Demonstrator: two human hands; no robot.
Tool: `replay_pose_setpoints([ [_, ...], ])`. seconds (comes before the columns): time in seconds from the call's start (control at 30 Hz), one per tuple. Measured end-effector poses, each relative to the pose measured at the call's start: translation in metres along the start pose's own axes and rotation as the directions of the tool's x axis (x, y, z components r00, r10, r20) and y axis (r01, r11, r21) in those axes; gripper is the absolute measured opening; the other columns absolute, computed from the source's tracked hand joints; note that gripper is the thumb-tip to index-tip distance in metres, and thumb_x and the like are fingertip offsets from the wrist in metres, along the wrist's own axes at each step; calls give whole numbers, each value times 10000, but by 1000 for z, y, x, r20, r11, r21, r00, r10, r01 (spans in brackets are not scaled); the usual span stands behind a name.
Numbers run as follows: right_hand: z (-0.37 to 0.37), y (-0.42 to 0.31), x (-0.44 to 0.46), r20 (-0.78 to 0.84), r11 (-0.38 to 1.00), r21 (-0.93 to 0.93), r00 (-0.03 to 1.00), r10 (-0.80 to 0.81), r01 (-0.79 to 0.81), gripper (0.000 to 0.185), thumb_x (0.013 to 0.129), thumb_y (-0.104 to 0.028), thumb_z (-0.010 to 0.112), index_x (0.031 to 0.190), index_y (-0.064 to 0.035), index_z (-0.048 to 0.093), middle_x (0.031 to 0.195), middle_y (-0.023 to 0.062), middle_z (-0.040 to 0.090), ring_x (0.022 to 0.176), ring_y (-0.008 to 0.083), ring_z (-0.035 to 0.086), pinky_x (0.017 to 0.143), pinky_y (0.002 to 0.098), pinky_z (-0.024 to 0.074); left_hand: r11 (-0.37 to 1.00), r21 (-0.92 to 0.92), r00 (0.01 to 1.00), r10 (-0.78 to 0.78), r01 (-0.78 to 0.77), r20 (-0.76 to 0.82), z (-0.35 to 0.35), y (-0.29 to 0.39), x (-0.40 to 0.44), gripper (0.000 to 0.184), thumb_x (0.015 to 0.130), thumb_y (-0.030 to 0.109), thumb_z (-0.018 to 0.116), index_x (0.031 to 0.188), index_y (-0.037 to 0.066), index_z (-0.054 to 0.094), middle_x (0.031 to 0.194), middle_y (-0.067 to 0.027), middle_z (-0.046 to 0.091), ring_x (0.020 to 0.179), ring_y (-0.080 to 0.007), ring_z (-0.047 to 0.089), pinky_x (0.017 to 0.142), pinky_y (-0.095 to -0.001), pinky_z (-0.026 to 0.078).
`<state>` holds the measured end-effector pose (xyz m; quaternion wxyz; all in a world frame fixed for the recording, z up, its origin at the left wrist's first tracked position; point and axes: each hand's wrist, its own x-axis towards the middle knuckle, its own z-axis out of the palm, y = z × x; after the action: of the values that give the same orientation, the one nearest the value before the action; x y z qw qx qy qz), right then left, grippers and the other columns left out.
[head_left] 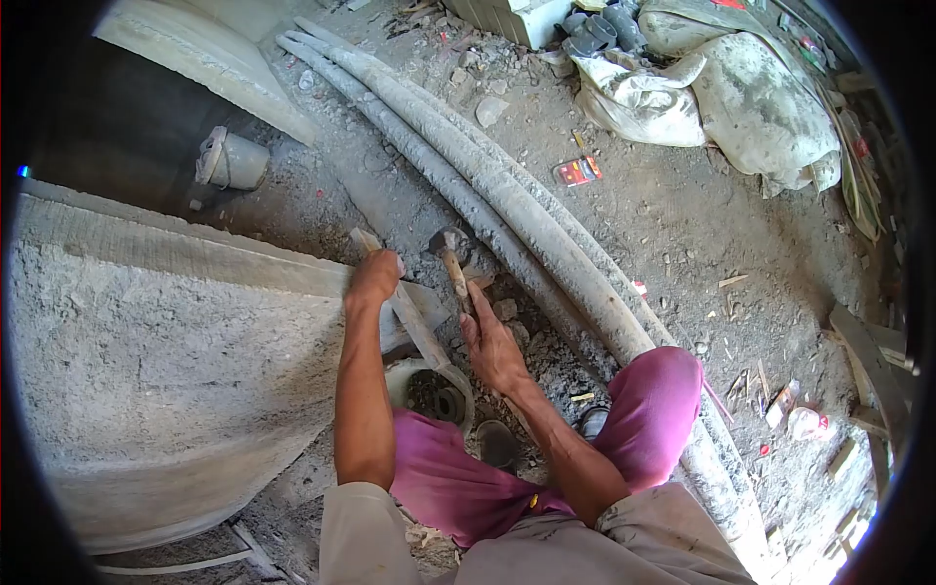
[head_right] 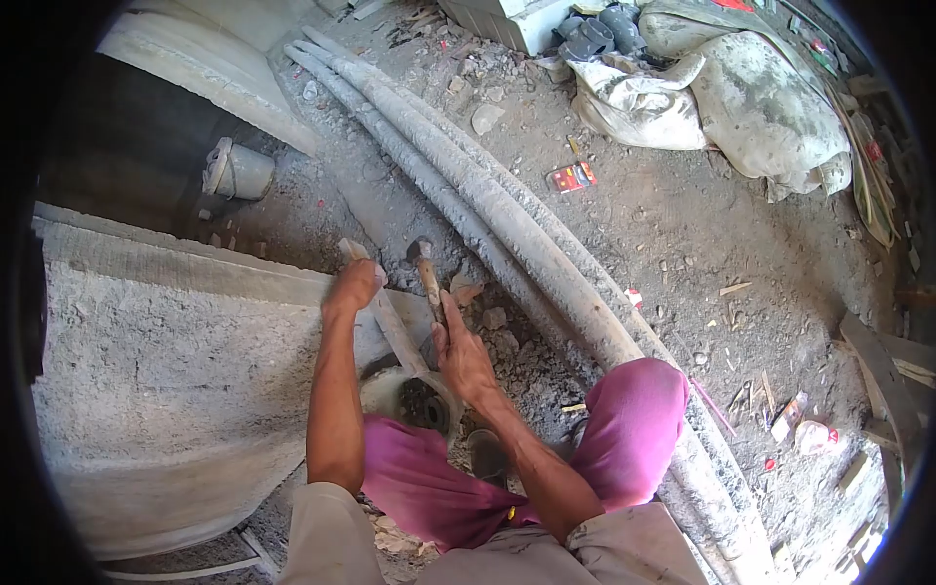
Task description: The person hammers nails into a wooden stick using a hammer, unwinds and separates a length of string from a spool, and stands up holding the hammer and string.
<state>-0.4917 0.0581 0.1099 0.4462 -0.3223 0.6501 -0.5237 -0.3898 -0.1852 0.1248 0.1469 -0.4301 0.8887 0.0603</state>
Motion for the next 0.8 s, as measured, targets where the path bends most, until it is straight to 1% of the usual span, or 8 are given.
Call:
replay_pose_setpoints([
  [0.23, 8, -4, 15, 39, 990, 14, 990, 138, -139, 505, 1021, -292, 416, 1478, -120, 286, 1261, 284, 548, 1141, 415, 567, 948, 437, 434, 1000, -3, 999, -19, 19, 43, 6, -6, 7, 248, 851, 116, 516, 937, -36, 691, 1020, -270, 646, 983, -409, 634, 851, -464, 507],
  [0.3, 10, 11, 23, 62, 997, -54, 997, -52, 55, 496, 1018, -257, 431, 1477, -123, 296, 1193, 272, 576, 1059, 360, 601, 918, 410, 451, 1000, 4, 999, -29, 29, 36, 10, -9, 9, 252, 850, 112, 506, 936, -41, 689, 1021, -272, 645, 981, -410, 635, 849, -466, 508],
  [0.43, 10, 10, 24, -6, 996, 21, 997, -82, 82, 486, 1018, -235, 428, 1472, -122, 301, 1137, 266, 588, 1006, 318, 606, 896, 394, 459, 1000, -8, 999, 18, -18, 36, 10, -11, 8, 261, 846, 110, 493, 933, -42, 687, 1022, -275, 643, 976, -411, 638, 840, -477, 508],
  [0.5, 14, 2, 24, -300, 982, 120, 948, -105, 147, 493, 994, -249, 440, 1464, -160, 323, 1003, 299, 629, 877, 491, 625, 776, 501, 473, 1000, 3, 999, 17, -17, 29, 12, -12, 8, 261, 845, 111, 492, 926, -41, 688, 1016, -275, 644, 974, -412, 637, 838, -479, 507],
  [0.53, 17, 8, 26, -294, 982, 122, 950, -106, 147, 493, 994, -249, 440, 1464, -160, 323, 1003, 299, 629, 877, 491, 625, 776, 501, 473, 999, 20, 999, 28, -29, 18, 12, -14, 8, 261, 845, 113, 491, 920, -40, 690, 1009, -274, 645, 972, -412, 637, 836, -480, 507],
  [0.6, 12, 24, 37, 70, 992, -120, 997, -38, 46, 495, 994, -256, 444, 1462, -144, 329, 959, 282, 634, 814, 461, 636, 761, 488, 478, 1000, -7, 999, -2, 2, 39, 9, -11, 8, 256, 844, 113, 496, 912, -43, 688, 1007, -272, 646, 975, -412, 635, 840, -478, 504],
  [0.77, -2, 18, 32, -44, 977, 10, 976, -211, 212, 518, 987, -254, 446, 1463, -101, 310, 948, 297, 619, 845, 459, 626, 789, 505, 473, 994, -105, 995, -26, 36, 98, 2, -4, 5, 238, 841, 106, 513, 904, -46, 685, 1016, -267, 646, 996, -411, 624, 855, -470, 497],
  [0.8, 3, 7, 31, -185, 982, 64, 969, -166, 180, 522, 988, -254, 440, 1468, -106, 302, 983, 304, 615, 886, 459, 621, 820, 501, 467, 997, -68, 998, -19, 24, 68, 2, -4, 5, 234, 841, 103, 518, 914, -46, 683, 1024, -266, 645, 999, -412, 623, 858, -468, 497],
])
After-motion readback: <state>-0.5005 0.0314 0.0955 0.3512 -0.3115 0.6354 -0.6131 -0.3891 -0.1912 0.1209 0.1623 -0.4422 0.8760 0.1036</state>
